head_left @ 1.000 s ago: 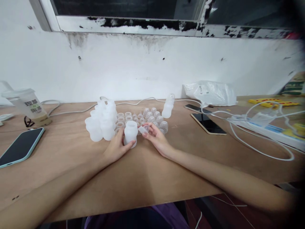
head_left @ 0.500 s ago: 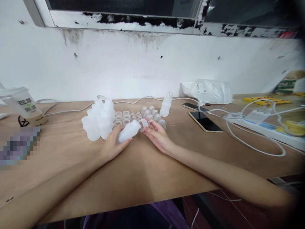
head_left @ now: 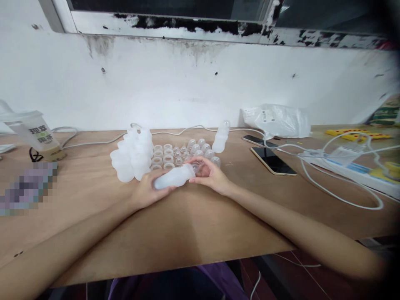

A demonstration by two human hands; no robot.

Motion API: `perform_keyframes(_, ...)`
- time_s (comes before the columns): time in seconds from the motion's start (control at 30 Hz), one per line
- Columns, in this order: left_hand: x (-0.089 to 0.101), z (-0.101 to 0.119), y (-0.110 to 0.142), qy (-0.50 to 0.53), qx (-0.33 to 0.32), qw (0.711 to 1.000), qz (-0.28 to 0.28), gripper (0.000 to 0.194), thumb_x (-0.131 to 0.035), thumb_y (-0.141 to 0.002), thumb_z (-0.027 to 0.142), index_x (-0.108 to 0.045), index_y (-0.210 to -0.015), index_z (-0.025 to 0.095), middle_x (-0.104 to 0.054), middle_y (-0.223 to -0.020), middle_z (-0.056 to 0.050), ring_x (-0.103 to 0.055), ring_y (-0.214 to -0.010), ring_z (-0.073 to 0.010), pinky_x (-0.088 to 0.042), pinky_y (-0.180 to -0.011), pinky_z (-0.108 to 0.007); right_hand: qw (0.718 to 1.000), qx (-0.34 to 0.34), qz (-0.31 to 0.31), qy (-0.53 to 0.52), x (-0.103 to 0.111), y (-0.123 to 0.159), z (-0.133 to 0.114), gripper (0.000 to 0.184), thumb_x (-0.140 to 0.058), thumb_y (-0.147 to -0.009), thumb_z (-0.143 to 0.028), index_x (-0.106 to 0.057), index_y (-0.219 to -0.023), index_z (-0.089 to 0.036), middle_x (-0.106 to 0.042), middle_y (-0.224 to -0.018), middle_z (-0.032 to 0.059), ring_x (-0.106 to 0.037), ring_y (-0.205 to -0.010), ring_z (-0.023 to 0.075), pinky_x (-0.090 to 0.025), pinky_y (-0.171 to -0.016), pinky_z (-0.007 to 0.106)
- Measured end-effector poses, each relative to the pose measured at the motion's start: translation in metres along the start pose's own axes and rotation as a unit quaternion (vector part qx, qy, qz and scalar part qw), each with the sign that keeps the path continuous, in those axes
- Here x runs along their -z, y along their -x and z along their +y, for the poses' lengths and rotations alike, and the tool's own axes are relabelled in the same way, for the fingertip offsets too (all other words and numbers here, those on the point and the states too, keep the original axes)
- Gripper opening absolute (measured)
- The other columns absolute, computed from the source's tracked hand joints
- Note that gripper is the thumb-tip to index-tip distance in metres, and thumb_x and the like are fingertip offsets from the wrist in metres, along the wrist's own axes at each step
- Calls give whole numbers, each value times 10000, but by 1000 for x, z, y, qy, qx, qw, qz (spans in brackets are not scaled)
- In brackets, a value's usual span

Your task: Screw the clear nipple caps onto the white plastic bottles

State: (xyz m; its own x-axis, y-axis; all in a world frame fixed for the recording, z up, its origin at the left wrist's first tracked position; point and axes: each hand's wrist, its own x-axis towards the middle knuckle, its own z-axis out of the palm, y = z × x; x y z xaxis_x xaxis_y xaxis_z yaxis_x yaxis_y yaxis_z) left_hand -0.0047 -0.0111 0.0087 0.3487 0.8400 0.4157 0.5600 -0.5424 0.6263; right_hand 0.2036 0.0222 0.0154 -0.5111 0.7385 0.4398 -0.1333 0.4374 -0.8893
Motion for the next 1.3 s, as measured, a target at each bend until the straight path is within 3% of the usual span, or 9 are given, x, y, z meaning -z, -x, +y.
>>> perform_keyframes(0.1, 1, -1, -1, 26, 24, 999, -33, 335, -553, -682, 403, -577, -931, 182, -610, -844, -14, -558, -747, -174, -443, -665, -277, 991, 41, -63, 111, 9, 0, -7, 302, -647, -641, -215, -541, -922, -249, -503, -1043, 33, -455, -1040, 181, -412, -837, 348)
perform_keyframes(0.23, 3, -2, -4, 74, 60, 993, -65, 326, -554, -672, 423, -596, -880, 175, -615, -805, -7, -555, -719, -169, -436, -616, -257, 960, 115, -89, 239, 13, 0, -13, 220, -575, -714, -219, -559, -930, -260, -521, -1044, 41, -472, -1016, 187, -379, -875, 406)
perform_keyframes(0.43, 6, -4, -6, 150, 110, 976, -113, 302, -536, -686, 417, -595, -830, 158, -599, -704, 1, -535, -607, -137, -411, -523, -229, 942, 153, -98, 283, 10, 2, -15, 240, -474, -767, -143, -560, -952, -270, -510, -1080, 31, -455, -1053, 173, -351, -914, 409)
perform_keyframes(0.57, 4, -4, -4, 77, 63, 993, -69, 322, -546, -680, 416, -587, -887, 173, -607, -802, -7, -552, -707, -162, -436, -609, -256, 954, 116, -84, 263, 9, 3, -16, 258, -556, -718, -205, -568, -970, -259, -523, -1066, 42, -464, -1035, 186, -380, -885, 393)
perform_keyframes(0.7, 2, 0, 0, -25, -3, 1000, -17, 371, -546, -690, 406, -544, -994, 193, -593, -906, -26, -549, -803, -180, -441, -712, -294, 970, 42, -33, 236, 8, 3, -10, 374, -601, -682, -273, -524, -1048, -264, -532, -1062, 50, -488, -991, 194, -469, -718, 326)
perform_keyframes(0.83, 1, 0, 1, -80, -65, 995, 16, 437, -538, -709, 400, -483, -1098, 208, -550, -1027, -53, -509, -942, -196, -415, -809, -317, 961, -2, 0, 275, 7, 4, -3, 297, -556, -720, -326, -544, -1007, -252, -584, -881, 30, -543, -830, 170, -456, -618, 275)
perform_keyframes(0.93, 0, -2, 1, -88, -74, 993, 22, 444, -536, -717, 392, -469, -1117, 214, -536, -1060, -55, -496, -979, -197, -406, -836, -320, 959, 1, -12, 283, 5, 6, -5, 282, -495, -769, -313, -522, -1043, -252, -579, -876, 27, -540, -765, 148, -440, -600, 260)
perform_keyframes(1.1, -2, -5, 0, -65, -64, 995, 43, 440, -544, -710, 401, -480, -1101, 210, -554, -1027, -51, -508, -962, -204, -409, -831, -337, 959, 35, -20, 280, 0, 9, -14, 428, -521, -744, -295, -407, -1154, -253, -468, -1110, 71, -501, -870, 182, -450, -562, 256)
perform_keyframes(1.3, 0, -4, -1, -46, -61, 996, 42, 416, -542, -716, 393, -489, -1078, 197, -556, -1029, -58, -507, -962, -204, -406, -839, -340, 962, 49, -20, 268, -3, 9, -11, 384, -497, -759, -251, -394, -1129, -250, -440, -1115, 69, -486, -924, 182, -467, -680, 302)
